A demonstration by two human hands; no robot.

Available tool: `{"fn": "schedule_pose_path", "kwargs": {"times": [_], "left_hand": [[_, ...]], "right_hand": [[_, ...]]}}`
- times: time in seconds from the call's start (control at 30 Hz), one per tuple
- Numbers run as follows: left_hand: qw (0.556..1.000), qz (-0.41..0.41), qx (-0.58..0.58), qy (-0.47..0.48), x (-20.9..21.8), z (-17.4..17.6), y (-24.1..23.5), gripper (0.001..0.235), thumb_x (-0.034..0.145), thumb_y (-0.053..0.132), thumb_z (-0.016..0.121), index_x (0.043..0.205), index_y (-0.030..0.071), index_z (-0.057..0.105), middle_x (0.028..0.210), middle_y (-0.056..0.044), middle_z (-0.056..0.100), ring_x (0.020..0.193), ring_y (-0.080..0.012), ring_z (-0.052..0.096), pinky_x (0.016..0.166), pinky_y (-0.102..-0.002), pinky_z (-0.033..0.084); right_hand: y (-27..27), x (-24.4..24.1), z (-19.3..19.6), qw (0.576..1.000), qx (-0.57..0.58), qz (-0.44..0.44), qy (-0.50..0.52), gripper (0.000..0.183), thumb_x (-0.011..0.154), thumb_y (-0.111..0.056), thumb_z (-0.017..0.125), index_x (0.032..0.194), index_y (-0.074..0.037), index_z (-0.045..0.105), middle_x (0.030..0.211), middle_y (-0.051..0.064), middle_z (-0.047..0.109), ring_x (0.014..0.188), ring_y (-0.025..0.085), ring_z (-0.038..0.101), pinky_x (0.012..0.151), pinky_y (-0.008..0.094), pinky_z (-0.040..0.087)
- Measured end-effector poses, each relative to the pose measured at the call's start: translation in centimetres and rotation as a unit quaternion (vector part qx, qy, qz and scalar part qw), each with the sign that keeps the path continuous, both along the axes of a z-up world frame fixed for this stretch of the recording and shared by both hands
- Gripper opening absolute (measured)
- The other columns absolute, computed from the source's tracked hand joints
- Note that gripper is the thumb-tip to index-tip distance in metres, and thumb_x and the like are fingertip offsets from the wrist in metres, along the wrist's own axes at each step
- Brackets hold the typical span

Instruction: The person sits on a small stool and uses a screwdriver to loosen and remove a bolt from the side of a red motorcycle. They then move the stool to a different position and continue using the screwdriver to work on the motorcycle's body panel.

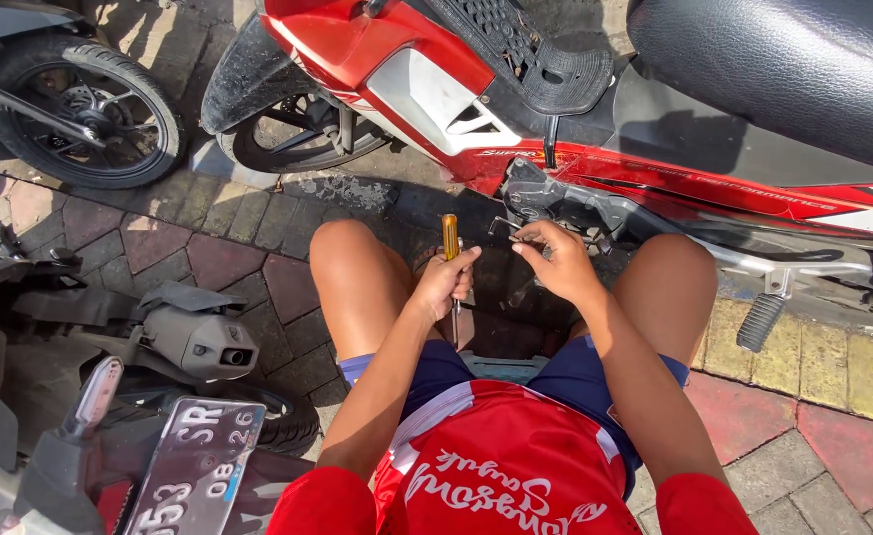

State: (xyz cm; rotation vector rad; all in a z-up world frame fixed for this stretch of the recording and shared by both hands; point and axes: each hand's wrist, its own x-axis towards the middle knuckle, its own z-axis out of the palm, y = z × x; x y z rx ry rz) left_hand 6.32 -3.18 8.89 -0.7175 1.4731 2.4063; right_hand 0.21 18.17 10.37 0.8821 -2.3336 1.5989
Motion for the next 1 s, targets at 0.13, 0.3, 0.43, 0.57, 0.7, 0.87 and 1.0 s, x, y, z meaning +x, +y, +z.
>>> {"fn": "schedule_pose_path", "kwargs": {"times": [0.13, 0.3, 0.43, 0.57, 0.7, 0.87, 1.0], "left_hand": [[0.999, -0.021, -0.040, 0.025, 0.5, 3.2, 0.1, 0.032, 0.092, 0.023, 0.079, 0.073, 0.006, 0.059, 0.049, 0.004, 0.030, 0.037, -0.0022, 0.027, 0.034, -0.016, 0.025], [0.998, -0.027, -0.035, 0.045, -1.4, 4.5, -0.4, 0.025, 0.093, 0.021, 0.076, 0.081, 0.002, 0.064, 0.050, 0.005, 0.030, 0.038, -0.0011, 0.028, 0.034, -0.015, 0.025], [0.995, -0.034, -0.063, 0.070, -5.8, 5.2, -2.8, 0.022, 0.091, 0.018, 0.075, 0.081, 0.001, 0.066, 0.048, 0.002, 0.034, 0.037, -0.0025, 0.031, 0.036, -0.016, 0.025], [0.983, -0.025, -0.137, 0.119, -11.7, 5.3, -6.5, 0.021, 0.087, 0.020, 0.078, 0.079, 0.004, 0.068, 0.047, -0.001, 0.040, 0.037, -0.0065, 0.038, 0.037, -0.020, 0.029], [0.961, -0.032, -0.232, 0.145, -18.3, 1.8, -10.3, 0.018, 0.086, 0.026, 0.076, 0.081, 0.010, 0.072, 0.057, -0.001, 0.050, 0.049, -0.0093, 0.048, 0.046, -0.023, 0.037], [0.937, -0.074, -0.295, 0.173, -20.0, 5.7, -11.2, 0.037, 0.093, 0.037, 0.068, 0.111, 0.005, 0.074, 0.088, -0.014, 0.069, 0.089, -0.0304, 0.073, 0.078, -0.037, 0.057], [0.869, -0.222, -0.378, 0.227, -21.7, 7.3, -11.3, 0.030, 0.094, 0.037, 0.055, 0.085, 0.010, 0.062, 0.081, -0.009, 0.067, 0.073, -0.0251, 0.064, 0.063, -0.040, 0.044]], "right_hand": [[0.6, -0.4, -0.3, 0.997, -0.028, -0.018, -0.076, 0.023, 0.088, -0.004, 0.079, 0.109, -0.010, 0.076, 0.086, 0.013, 0.073, 0.080, 0.028, 0.073, 0.079, 0.044, 0.056], [0.4, -0.5, -1.2, 0.985, -0.060, -0.020, -0.161, 0.020, 0.093, -0.003, 0.073, 0.111, -0.012, 0.076, 0.083, 0.008, 0.076, 0.077, 0.017, 0.073, 0.081, 0.037, 0.057], [0.7, -1.0, -3.3, 0.969, -0.083, -0.059, -0.225, 0.018, 0.096, -0.003, 0.070, 0.113, -0.005, 0.076, 0.095, 0.018, 0.078, 0.083, 0.022, 0.075, 0.083, 0.040, 0.058], [0.3, -0.5, -1.2, 0.951, -0.117, -0.114, -0.263, 0.024, 0.097, 0.004, 0.066, 0.121, 0.006, 0.071, 0.103, 0.026, 0.075, 0.092, 0.027, 0.074, 0.087, 0.041, 0.058], [-0.3, -2.0, 0.1, 0.958, -0.069, -0.129, -0.247, 0.021, 0.102, 0.006, 0.060, 0.121, 0.012, 0.067, 0.104, 0.030, 0.074, 0.096, 0.034, 0.074, 0.089, 0.047, 0.057], [-2.9, -6.9, 2.8, 0.992, -0.052, -0.075, -0.091, 0.015, 0.105, 0.006, 0.058, 0.119, 0.010, 0.057, 0.102, 0.026, 0.072, 0.093, 0.026, 0.073, 0.086, 0.037, 0.057], [-11.9, -10.5, 12.0, 0.994, -0.027, -0.083, -0.068, 0.012, 0.110, 0.008, 0.050, 0.121, 0.007, 0.049, 0.108, 0.027, 0.066, 0.104, 0.032, 0.071, 0.100, 0.039, 0.058]]}}
